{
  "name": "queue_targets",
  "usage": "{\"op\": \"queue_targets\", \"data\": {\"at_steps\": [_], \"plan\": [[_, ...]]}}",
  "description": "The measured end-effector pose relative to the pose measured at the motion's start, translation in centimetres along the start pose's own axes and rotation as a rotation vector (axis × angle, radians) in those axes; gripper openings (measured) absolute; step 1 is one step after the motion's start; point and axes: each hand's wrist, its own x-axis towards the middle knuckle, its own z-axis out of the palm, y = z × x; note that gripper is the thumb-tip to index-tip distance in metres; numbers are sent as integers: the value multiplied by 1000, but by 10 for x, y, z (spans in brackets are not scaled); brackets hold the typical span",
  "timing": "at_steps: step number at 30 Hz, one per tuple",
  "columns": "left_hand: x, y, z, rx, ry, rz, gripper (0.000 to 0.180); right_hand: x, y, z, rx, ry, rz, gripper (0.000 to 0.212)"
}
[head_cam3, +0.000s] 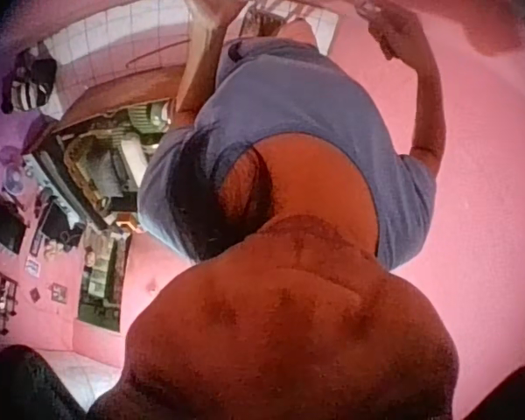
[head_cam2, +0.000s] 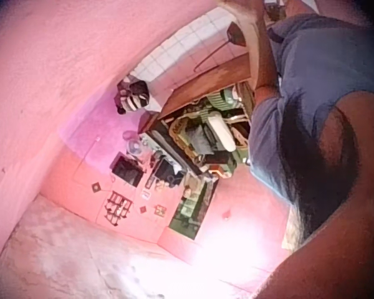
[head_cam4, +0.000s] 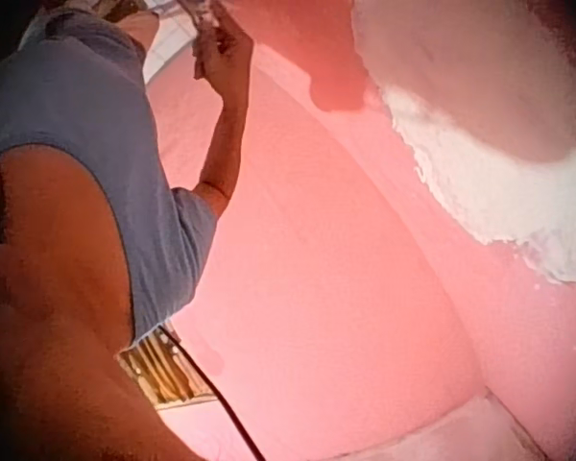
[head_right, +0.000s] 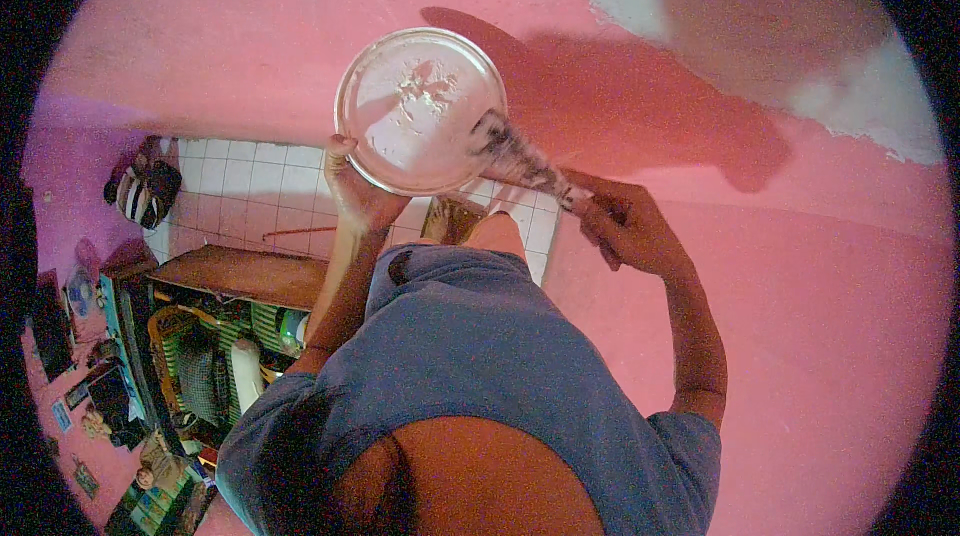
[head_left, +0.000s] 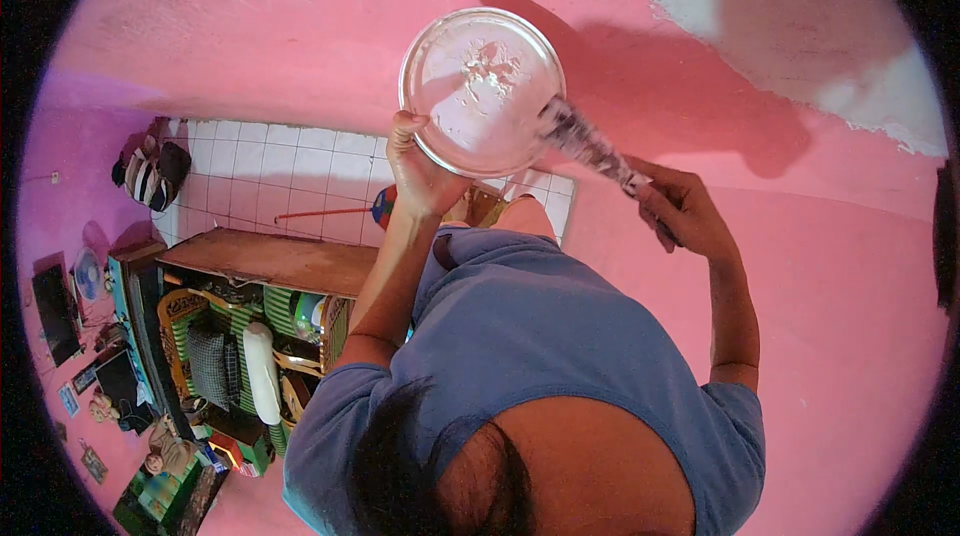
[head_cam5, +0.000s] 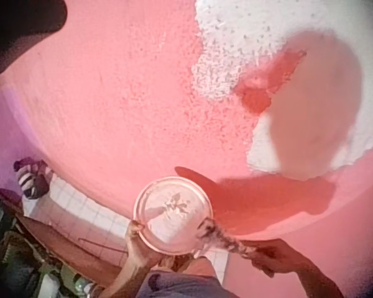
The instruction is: The person applies white wall putty to a pink wall using a putty knife, repeatedly loading the tool from a plastic container and smoothing the putty across the surface.
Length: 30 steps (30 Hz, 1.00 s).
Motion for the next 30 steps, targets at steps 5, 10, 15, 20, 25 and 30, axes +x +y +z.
{"op": "queue_targets", "data": {"at_steps": [5,10,15,20,25,30], "plan": [[-3,1,2,64,29,42,78,5,-3,-11,-190,222,-61,40],[-4,2,2,80,36,37,80,5,-13,-12,-376,269,-14,42],[-8,-2,-4,144,35,-5,83,0,-14,-3,-720,303,-286,41],[-8,-3,-9,-21,-35,-38,70,1,-9,2,-582,71,-149,40],[4,-3,-11,-33,-13,-36,72,10,-3,0,-264,-15,43,39],[-1,-9,0,55,-67,14,79,4,5,-2,99,85,-276,45]]}}
